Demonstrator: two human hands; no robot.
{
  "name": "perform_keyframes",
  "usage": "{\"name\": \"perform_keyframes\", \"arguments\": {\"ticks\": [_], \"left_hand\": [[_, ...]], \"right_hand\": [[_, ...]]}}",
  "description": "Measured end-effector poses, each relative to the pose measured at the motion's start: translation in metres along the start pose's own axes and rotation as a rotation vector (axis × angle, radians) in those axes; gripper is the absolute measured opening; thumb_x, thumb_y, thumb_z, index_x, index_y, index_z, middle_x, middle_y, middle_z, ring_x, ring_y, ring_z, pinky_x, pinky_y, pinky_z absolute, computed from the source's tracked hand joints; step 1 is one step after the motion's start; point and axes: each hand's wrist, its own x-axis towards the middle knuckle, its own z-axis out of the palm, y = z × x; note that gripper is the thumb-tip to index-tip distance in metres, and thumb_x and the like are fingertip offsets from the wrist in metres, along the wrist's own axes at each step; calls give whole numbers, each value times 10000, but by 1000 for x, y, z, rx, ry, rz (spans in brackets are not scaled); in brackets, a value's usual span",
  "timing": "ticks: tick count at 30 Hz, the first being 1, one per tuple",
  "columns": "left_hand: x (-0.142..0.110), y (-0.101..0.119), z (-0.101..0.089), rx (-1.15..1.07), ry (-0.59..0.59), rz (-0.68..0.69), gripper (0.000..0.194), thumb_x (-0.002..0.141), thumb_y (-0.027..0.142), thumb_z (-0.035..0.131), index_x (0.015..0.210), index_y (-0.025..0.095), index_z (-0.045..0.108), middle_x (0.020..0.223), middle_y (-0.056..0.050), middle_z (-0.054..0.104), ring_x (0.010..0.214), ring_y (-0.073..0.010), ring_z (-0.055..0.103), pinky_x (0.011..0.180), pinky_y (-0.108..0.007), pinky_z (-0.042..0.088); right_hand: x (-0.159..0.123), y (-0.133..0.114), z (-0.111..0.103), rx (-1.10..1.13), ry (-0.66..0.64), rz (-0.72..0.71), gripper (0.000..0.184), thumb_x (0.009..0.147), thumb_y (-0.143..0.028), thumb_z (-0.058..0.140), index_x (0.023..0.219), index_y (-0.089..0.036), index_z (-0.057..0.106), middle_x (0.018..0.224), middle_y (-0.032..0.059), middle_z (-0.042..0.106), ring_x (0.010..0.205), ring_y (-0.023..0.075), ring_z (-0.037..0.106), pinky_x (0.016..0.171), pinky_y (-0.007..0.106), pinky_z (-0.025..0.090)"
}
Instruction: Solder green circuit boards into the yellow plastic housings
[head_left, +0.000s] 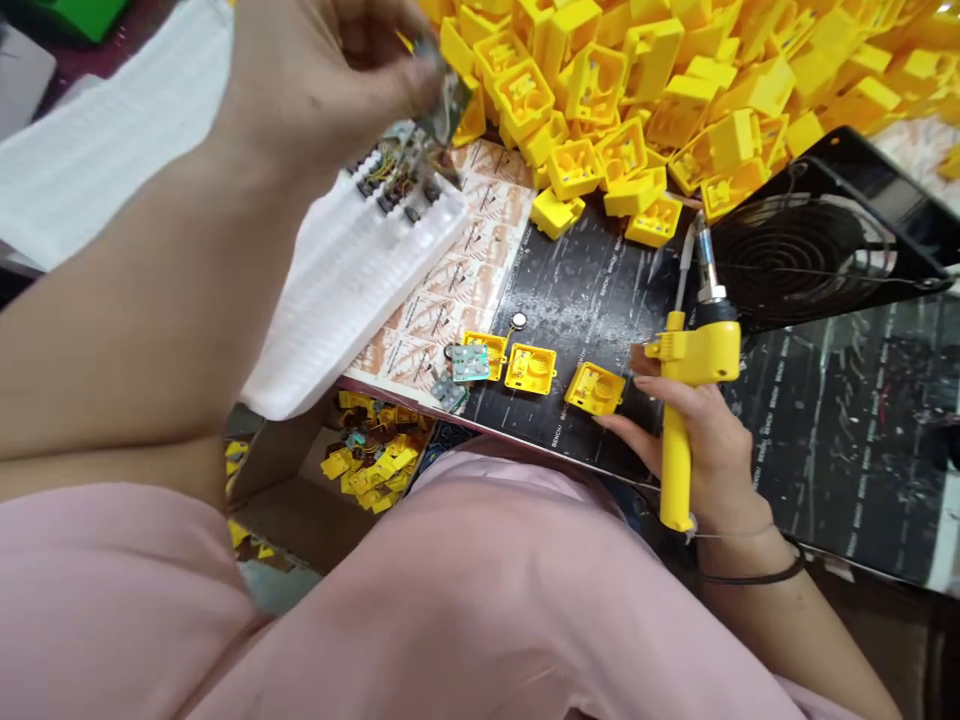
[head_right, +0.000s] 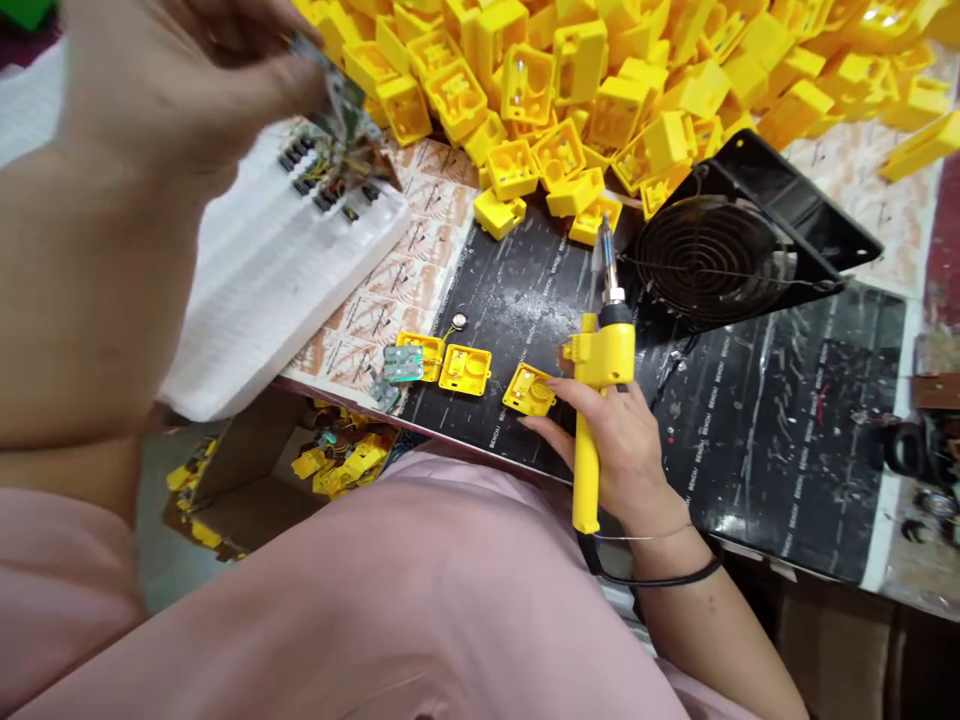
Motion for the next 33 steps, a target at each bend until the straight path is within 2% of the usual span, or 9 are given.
{"name": "perform_keyframes", "arguments": {"ticks": [2,4,8,11,14,20,23,29,33], "left_hand": [[-10,13,-1,-121,127,167,792,1092,455,171,1313,-214,533,1238,-140,711,1254,-337,647,920,-437,518],[-20,33,10,-278,91,178,737,1053,356,121,1317,-196,532,1176,-93,727,1176,-284,694,830,-347,516],[-43,81,59,-834,-416,-217,245,945,217,728,1100,29,750,914,-94,816,643,-97,705,612,-237,599],[-62,104,89,-1039,-712,-402,151,1010,214,644,1002,122,763,854,-73,789,582,-112,685,576,-273,591],[-78,108,97,-1265,-852,-534,211,1055,307,597,1087,165,749,824,-48,764,636,-141,733,642,-291,608],[-108,101,86,-1550,-902,-746,311,962,378,778,1204,198,705,1162,-128,818,1022,-222,811,882,-336,635],[-121,104,82,-1467,-920,-693,423,884,394,853,1217,173,716,1058,-123,822,912,-210,800,797,-304,618],[-128,104,77,-961,-365,-401,394,936,357,768,1263,167,658,881,-17,759,746,-134,730,752,-264,612],[-136,104,92,-1442,-569,-730,300,901,373,827,1067,169,682,891,-52,799,694,-151,766,633,-244,620]], "right_hand": [[4,-4,0,36,34,34,593,882,-196,872,1381,-320,576,1273,67,788,1120,267,798,928,418,670],[10,-10,2,63,91,33,575,889,-131,845,1363,-318,578,1262,65,797,1116,254,804,907,397,681],[19,-24,3,68,163,-73,572,891,-146,845,1355,-340,572,1233,25,802,1124,250,805,913,397,703],[19,-29,0,35,124,-89,513,915,-166,814,1315,-387,581,1170,-30,805,1088,252,812,961,455,709],[11,-27,-3,46,164,-58,505,938,-134,761,1326,-403,582,1152,-28,807,1033,255,822,934,475,717],[-4,-17,-9,39,222,-91,558,931,-150,789,1386,-404,591,1220,-7,808,1031,245,818,931,451,709],[-4,-17,-10,-35,198,-109,550,933,-155,797,1384,-400,598,1192,-8,815,1000,240,820,908,442,712],[-5,-21,-7,-9,215,-98,537,907,-88,798,1342,-354,629,1161,3,822,971,238,821,853,427,715],[-6,-20,-11,-77,234,-143,528,886,-93,809,1289,-405,674,1181,-44,819,990,245,819,893,461,717]]}}
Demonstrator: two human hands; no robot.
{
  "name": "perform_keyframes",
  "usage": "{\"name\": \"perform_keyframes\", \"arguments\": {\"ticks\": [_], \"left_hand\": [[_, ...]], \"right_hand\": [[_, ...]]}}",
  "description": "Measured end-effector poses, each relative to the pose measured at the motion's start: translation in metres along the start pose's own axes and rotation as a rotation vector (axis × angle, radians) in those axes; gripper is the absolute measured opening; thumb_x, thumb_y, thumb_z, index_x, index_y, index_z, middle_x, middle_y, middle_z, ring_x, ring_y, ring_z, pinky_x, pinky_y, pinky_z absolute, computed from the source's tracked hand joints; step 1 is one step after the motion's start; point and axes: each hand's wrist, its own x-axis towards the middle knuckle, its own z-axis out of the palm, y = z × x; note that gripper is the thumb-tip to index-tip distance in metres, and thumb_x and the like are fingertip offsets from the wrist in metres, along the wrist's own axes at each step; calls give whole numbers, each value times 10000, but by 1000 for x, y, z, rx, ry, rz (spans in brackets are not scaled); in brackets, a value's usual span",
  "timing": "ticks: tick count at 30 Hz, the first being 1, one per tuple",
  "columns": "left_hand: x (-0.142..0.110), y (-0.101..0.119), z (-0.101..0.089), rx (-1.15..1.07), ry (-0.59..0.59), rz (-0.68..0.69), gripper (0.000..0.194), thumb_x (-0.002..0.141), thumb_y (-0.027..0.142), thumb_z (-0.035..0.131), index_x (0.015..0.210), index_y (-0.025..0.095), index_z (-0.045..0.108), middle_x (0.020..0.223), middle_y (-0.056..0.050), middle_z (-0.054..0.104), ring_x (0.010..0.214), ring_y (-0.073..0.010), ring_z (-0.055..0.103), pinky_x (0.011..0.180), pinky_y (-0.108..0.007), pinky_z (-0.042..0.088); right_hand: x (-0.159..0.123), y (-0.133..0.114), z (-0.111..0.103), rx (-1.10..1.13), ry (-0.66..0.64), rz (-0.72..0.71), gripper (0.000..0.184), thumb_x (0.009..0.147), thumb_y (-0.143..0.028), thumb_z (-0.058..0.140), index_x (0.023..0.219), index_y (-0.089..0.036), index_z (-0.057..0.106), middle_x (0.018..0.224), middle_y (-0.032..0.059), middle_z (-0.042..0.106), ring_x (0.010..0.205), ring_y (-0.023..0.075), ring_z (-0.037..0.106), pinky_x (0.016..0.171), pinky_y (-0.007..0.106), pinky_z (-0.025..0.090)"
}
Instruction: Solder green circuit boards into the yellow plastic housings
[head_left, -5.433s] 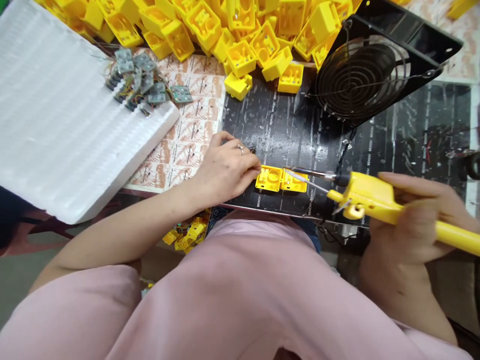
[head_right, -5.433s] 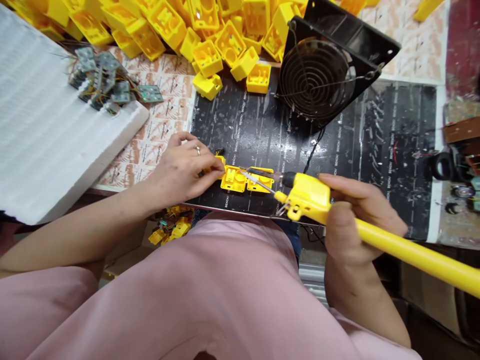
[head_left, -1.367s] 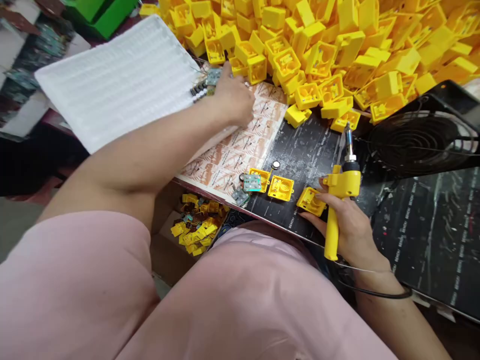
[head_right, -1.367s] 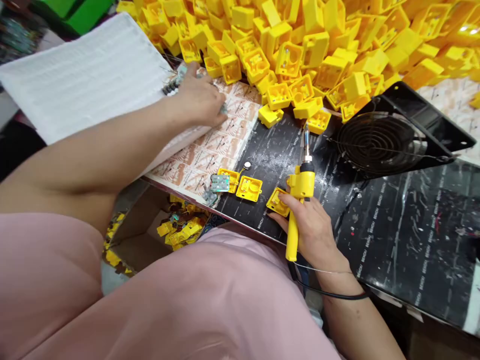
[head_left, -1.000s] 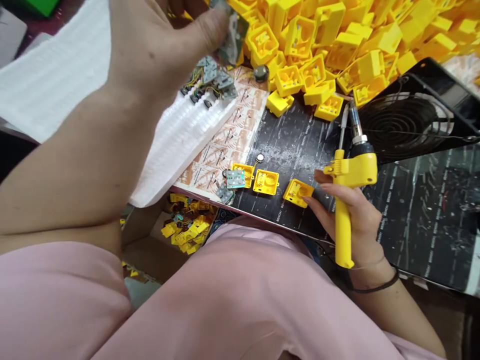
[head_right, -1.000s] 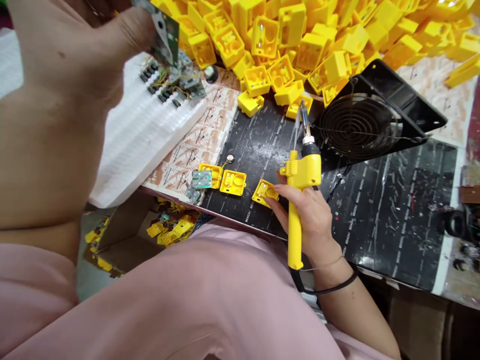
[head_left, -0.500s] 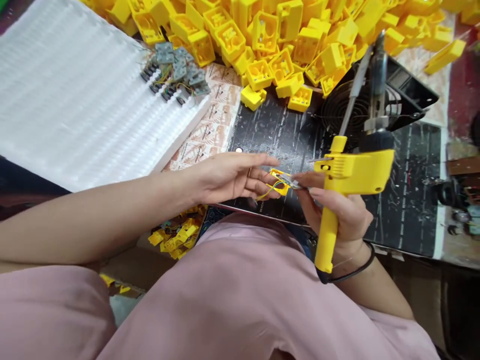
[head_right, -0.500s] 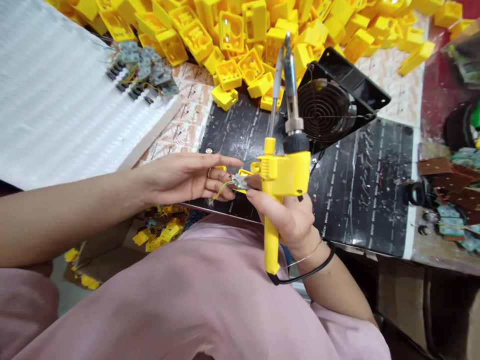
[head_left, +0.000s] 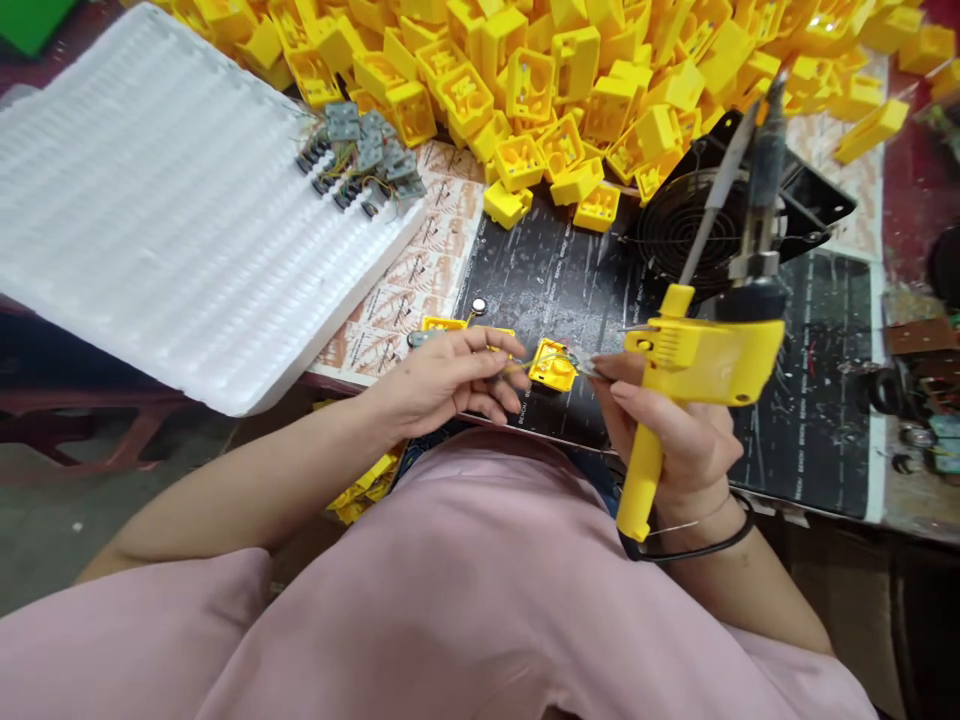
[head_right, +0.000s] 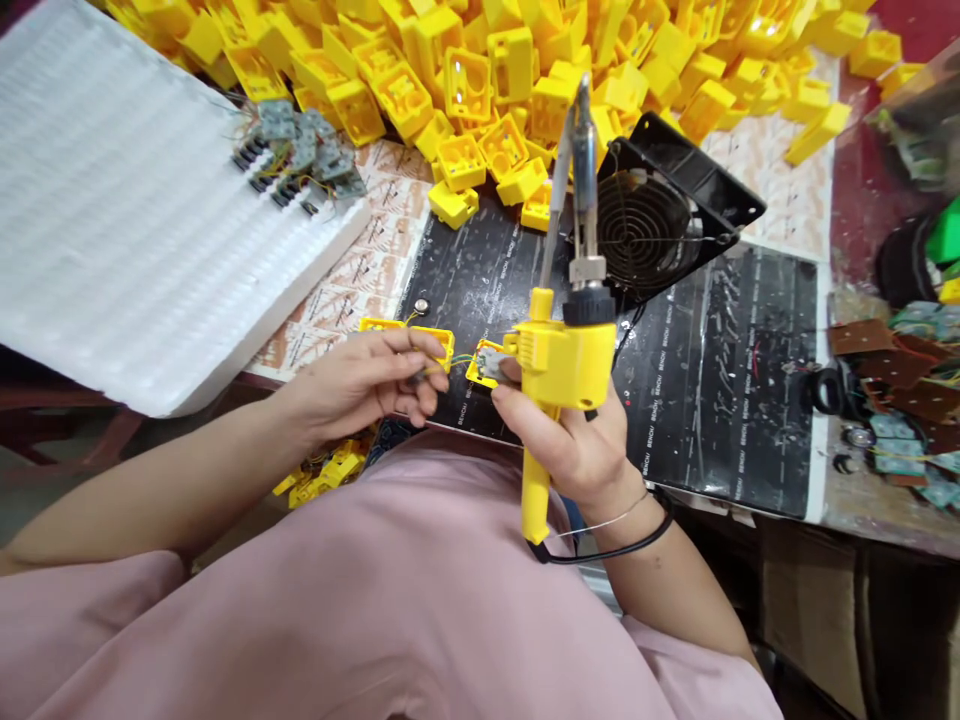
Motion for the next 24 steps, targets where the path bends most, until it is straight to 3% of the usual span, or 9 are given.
{"name": "perform_keyframes", "arguments": {"ticks": [2,5,7,10,13,15,17,20,24], "left_hand": [[4,-10,2,-129,-156,-101,347,890,431,855,1070,152,751,1016,-121,830,856,-203,817,715,-277,651],[7,-16,8,-51,-328,-16,507,909,545,831,1243,165,796,1377,-190,758,1281,-306,744,1039,-399,624],[8,-14,14,70,-310,115,602,935,569,796,1412,208,732,1573,-149,635,1475,-320,607,1201,-434,528],[8,-10,22,297,-179,337,623,1020,527,696,1569,246,606,1690,-94,509,1589,-280,477,1298,-412,434],[11,-11,27,552,-33,660,438,1108,404,564,1475,200,685,1570,-124,644,1505,-225,580,1277,-374,458],[13,-13,27,695,72,855,335,1115,331,543,1301,185,780,1369,-130,774,1323,-197,711,1149,-334,560],[14,-11,23,820,159,949,272,1096,293,573,1154,191,818,1145,-105,832,1092,-173,783,955,-287,620],[11,3,13,986,131,902,227,1061,262,605,1050,192,820,969,-71,828,899,-158,777,803,-257,596],[3,29,0,1102,11,730,179,983,223,648,928,195,817,888,-42,810,825,-150,744,788,-249,545]], "right_hand": [[2,-1,-3,-28,0,15,598,862,-62,820,1308,-430,669,1164,-64,822,969,238,818,889,450,720],[4,-4,-4,-39,17,-8,579,872,-70,811,1318,-407,660,1157,-65,825,929,230,819,852,425,725],[5,-8,-3,-17,33,-29,523,888,-109,815,1302,-389,660,1167,-55,825,934,232,822,856,423,725],[7,-16,2,43,61,6,567,890,-124,829,1360,-361,618,1129,-19,826,951,230,824,858,396,723],[12,-27,10,128,126,128,610,910,-107,806,1419,-333,557,1021,-19,802,871,202,819,807,355,722],[14,-33,16,208,187,241,550,918,-131,809,1372,-335,575,978,-26,780,811,196,807,776,353,724],[15,-36,19,279,209,347,475,922,-165,814,1304,-346,597,968,-26,769,784,193,797,753,350,722],[15,-36,20,333,140,410,416,926,-178,804,1246,-335,590,982,-34,764,776,168,787,767,328,710],[16,-34,17,347,4,388,378,920,-142,791,1195,-294,581,937,-57,757,777,133,782,736,246,671]]}}
